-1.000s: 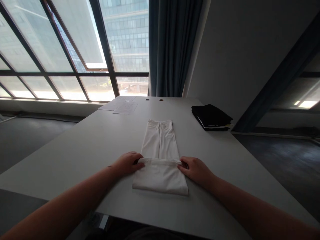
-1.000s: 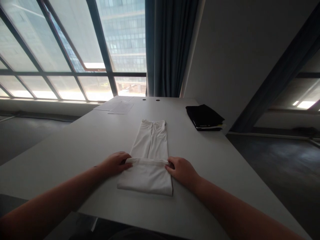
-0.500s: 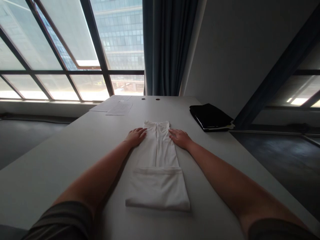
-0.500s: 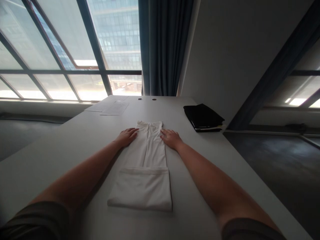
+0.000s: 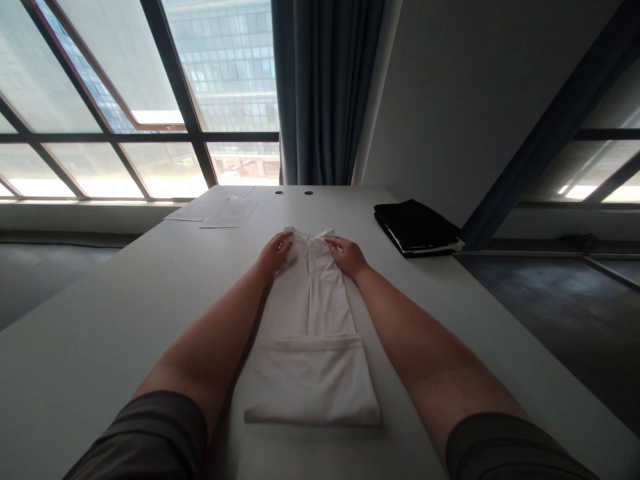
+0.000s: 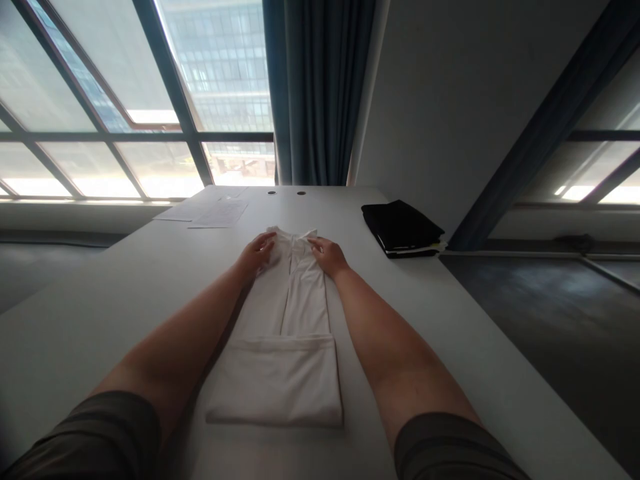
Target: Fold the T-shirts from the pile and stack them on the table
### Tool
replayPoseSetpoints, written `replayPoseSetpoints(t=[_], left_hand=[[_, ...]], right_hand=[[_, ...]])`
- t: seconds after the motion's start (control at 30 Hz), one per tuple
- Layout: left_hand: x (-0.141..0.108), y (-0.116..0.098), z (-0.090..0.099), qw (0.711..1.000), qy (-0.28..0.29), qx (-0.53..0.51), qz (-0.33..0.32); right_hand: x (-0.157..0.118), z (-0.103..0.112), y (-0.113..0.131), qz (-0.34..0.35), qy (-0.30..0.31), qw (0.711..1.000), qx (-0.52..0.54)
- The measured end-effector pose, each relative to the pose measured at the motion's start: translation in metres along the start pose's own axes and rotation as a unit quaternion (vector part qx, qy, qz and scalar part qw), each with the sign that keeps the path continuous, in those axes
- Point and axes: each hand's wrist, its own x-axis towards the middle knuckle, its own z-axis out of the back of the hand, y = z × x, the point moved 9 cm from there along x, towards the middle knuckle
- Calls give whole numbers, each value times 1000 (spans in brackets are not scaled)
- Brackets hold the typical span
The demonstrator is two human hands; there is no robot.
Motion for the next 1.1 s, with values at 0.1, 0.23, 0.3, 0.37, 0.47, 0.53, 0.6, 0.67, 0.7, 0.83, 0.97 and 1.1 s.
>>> replayPoseSetpoints(t=[0.1,0.23,0.3,0.37,0.47,0.53,0.6,0.67,0.7,0.83,0.97,1.1], left_hand=[[-19,-23,19,999,-29,-30,-28],[-70,-44,49,996,-48,-52,-53],[-101,-48,58,996,-23,-67,-58],[-130,-52,56,994,60,-69,-64],[-164,-63,40,974,213,-4,-79],[-174,-73,35,961,256,48,-95],[-174,-84,36,959,248,73,-114],[-170,-91,38,963,221,82,-134],[-167,-92,38,964,205,88,-142],[-150,-69,26,965,192,144,-104],[-126,-35,7,953,215,212,-19],[-112,-25,-7,944,228,238,11]], right_hand=[[-21,27,24,51,-83,995,34],[-66,43,51,113,-98,986,71],[-92,42,56,120,-63,988,68],[-115,35,58,133,12,990,50],[-142,23,64,185,127,974,10],[-147,24,65,198,150,968,-21],[-145,27,63,196,146,969,-41],[-143,30,64,212,135,967,-42],[-142,31,65,224,124,966,-37],[-126,27,59,187,81,979,-29],[-111,-8,39,51,175,978,-98],[-104,-22,19,-41,222,961,-161]])
